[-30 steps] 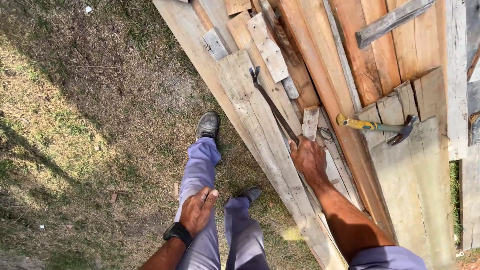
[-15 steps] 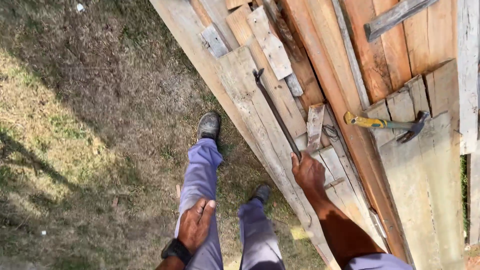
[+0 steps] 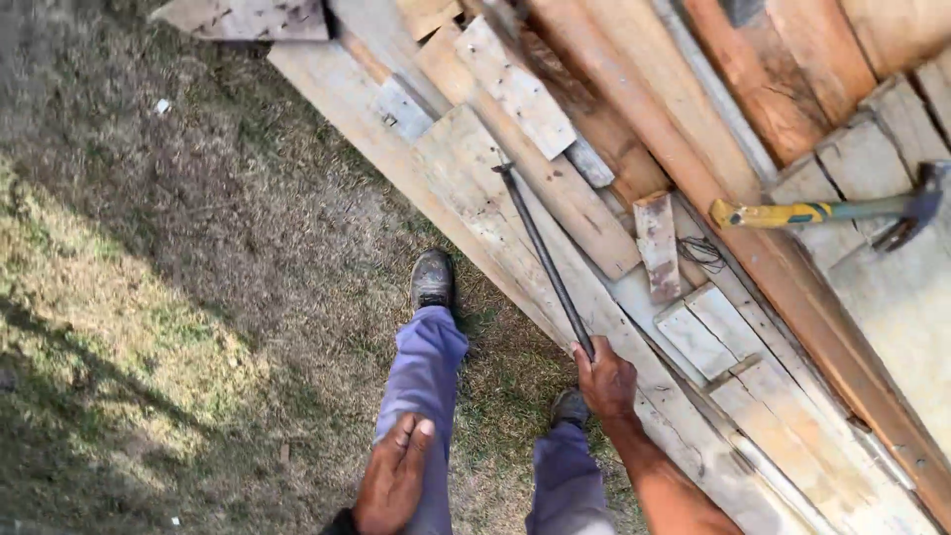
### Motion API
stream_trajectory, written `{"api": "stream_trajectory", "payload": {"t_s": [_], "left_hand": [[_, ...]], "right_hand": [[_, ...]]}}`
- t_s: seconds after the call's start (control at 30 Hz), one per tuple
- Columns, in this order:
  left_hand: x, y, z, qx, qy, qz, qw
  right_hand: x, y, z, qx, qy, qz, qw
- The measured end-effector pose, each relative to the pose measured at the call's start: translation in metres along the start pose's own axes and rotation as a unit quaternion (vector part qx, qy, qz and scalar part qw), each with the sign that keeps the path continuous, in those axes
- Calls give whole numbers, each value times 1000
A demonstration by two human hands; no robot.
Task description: Disassembling wooden boards and removing nails using a crowbar and hammer
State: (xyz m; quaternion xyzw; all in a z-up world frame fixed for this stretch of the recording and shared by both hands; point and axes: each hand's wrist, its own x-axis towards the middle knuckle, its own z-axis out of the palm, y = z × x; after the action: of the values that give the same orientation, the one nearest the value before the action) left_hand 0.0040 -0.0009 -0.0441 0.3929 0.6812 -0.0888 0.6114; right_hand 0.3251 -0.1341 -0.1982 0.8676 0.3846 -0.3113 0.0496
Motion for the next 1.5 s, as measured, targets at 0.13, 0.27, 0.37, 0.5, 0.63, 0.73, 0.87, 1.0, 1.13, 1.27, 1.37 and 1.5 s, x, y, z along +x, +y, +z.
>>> {"api": "stream_trajectory", "payload": {"t_s": [0.13,0.27,0.37,0.5,0.63,0.73,0.87,1.0,1.13,1.27,1.37,1.5], "left_hand": [[62,57,-5,-176,-59,196,963],[77,136,-11,-26,47,92,994],[72,164,6,13,12,62,998],[11,205,44,70,-65,16,995],[-59,198,90,104,-94,3,990],[-87,172,115,124,-98,47,986],[-123,132,159,159,-45,-9,986],[-124,72,211,146,-45,3,988],[-157,48,268,162,-105,-29,981],[-160,18,306,120,-94,-24,988],[-210,28,332,124,-117,70,983],[-301,57,366,183,-204,152,950]], "right_hand": [[-39,-2,-72,34,11,17,999],[-108,2,-116,63,4,-19,998],[-173,9,-145,138,-31,84,986],[-262,25,-177,261,-3,5,965],[-344,53,-193,240,62,-49,968],[-392,86,-194,325,-8,-15,946],[-453,140,-175,197,-107,-2,975],[-512,211,-153,176,-91,-57,978],[-566,266,-151,201,-75,-25,976],[-610,305,-133,200,-18,-34,979],[-630,321,-122,204,-2,-28,978],[-647,332,-121,270,-36,44,961]]}}
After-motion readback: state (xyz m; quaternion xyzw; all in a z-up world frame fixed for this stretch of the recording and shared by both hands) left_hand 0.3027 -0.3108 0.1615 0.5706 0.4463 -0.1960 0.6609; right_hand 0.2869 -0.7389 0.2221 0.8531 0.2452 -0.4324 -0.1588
